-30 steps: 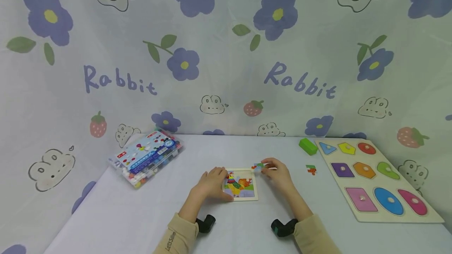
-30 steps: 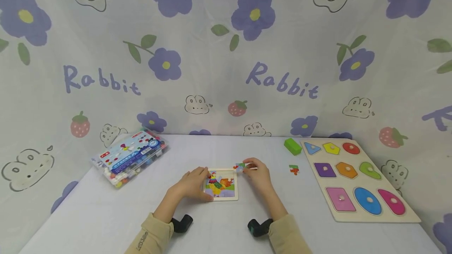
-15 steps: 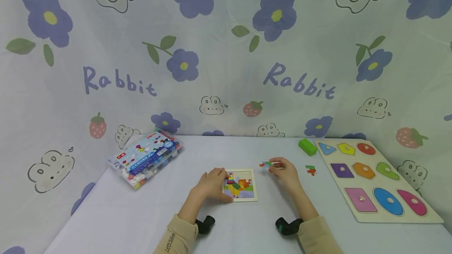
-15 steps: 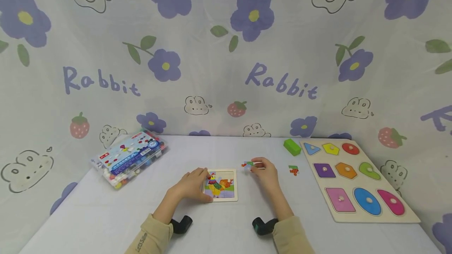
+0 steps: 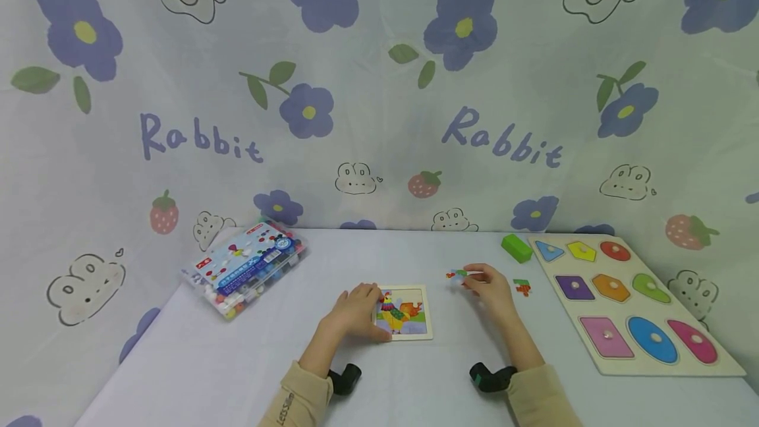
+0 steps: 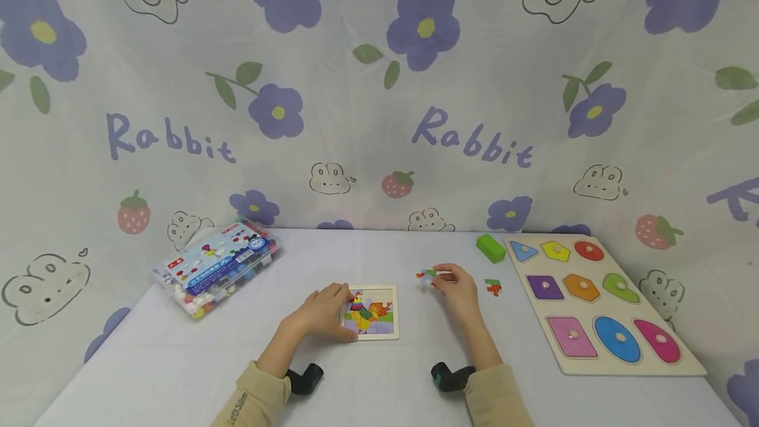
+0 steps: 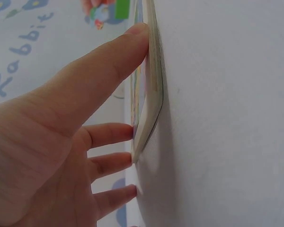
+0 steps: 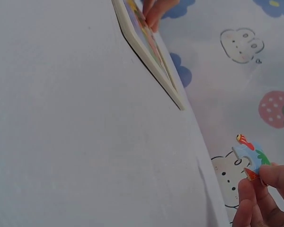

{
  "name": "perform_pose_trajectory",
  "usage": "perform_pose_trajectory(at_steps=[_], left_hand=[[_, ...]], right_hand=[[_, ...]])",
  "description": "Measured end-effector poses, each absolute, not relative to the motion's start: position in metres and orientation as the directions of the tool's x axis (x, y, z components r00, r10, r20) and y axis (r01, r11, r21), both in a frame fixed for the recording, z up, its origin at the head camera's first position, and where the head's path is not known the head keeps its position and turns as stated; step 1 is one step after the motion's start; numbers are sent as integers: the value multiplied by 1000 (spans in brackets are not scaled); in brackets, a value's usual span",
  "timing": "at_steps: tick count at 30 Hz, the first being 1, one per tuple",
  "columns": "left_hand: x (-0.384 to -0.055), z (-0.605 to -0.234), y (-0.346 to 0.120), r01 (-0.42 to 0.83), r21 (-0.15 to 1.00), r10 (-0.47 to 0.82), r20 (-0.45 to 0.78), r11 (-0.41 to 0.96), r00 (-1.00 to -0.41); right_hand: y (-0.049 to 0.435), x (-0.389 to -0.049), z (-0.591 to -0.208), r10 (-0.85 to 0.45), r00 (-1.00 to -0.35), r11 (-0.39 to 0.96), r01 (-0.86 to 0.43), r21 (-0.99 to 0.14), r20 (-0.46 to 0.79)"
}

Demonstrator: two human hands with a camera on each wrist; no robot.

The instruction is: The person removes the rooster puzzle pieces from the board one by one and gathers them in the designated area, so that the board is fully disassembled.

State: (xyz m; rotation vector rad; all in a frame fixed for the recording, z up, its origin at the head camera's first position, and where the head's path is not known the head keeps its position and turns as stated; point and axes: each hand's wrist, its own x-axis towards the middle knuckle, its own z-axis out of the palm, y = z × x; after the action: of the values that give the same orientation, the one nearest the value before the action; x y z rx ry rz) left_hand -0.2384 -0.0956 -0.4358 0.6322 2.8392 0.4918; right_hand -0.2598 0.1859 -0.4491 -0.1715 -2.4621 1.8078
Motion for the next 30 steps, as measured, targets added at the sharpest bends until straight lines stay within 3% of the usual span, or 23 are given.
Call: perform_pose_trajectory(at_steps=[17, 30], left_hand=[[-236, -435, -95, 372, 368, 439, -113, 852, -892], [-236, -436, -95, 366, 358, 431, -117, 859, -895]], right_hand=[[199, -259, -444, 169, -986, 279, 44, -959, 4], [222, -259, -447, 265, -963, 397, 73, -915, 38]])
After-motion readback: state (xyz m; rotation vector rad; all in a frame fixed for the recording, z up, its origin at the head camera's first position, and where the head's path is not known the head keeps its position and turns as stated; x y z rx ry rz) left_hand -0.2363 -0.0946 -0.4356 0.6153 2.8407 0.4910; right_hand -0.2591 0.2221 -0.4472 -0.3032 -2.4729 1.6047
